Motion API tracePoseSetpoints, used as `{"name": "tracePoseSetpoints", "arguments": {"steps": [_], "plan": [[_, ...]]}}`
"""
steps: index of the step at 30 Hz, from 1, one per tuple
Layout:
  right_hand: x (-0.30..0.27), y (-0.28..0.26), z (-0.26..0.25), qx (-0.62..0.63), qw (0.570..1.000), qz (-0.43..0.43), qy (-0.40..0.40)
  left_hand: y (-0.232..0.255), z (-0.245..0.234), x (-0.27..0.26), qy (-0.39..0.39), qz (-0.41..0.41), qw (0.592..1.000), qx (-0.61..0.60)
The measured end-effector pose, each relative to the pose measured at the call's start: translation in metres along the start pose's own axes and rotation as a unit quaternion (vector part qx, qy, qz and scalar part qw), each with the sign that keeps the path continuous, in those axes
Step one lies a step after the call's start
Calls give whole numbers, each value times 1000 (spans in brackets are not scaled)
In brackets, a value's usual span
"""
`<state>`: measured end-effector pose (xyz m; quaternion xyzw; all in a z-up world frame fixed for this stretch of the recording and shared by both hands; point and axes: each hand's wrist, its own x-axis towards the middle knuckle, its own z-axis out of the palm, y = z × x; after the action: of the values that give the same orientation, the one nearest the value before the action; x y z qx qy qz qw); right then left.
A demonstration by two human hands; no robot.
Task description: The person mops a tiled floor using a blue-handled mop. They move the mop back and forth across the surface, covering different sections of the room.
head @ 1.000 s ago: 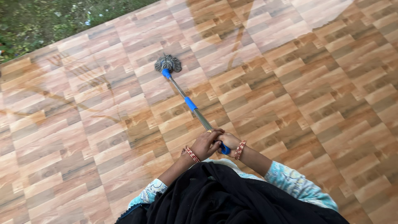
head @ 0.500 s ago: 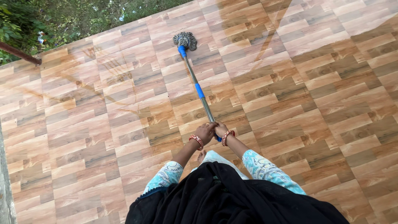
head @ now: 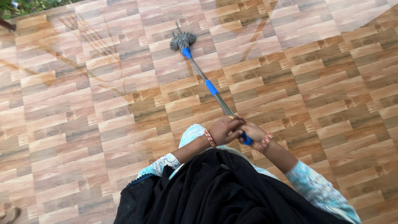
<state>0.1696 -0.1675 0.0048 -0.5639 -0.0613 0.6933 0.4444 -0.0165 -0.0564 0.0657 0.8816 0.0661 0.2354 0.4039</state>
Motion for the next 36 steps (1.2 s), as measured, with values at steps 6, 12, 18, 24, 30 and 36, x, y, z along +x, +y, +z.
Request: {"name": "tracePoseSetpoints", "arguments": {"steps": [6,12,18,24,30,36], "plan": [[-76,-18,11,19,999,23,-30,29,15,7,-34,26,998,-37],[-1,-22,21,5,1000,20,-9,-16,-10,10,-4,3,1000,-10],[174,-25,48,5,1000,-8,15,-138,-39,3,30,-105,991,75],[313,-36,115,-29,996,-66,50,-282,-60,-15,-30,-275,952,127],[306,-29,135,14,998,-54,35,-299,-42,-54,181,-341,920,-65],[211,-4,173,-39,996,-76,34,-195,-43,-86,177,-411,860,-243]]}}
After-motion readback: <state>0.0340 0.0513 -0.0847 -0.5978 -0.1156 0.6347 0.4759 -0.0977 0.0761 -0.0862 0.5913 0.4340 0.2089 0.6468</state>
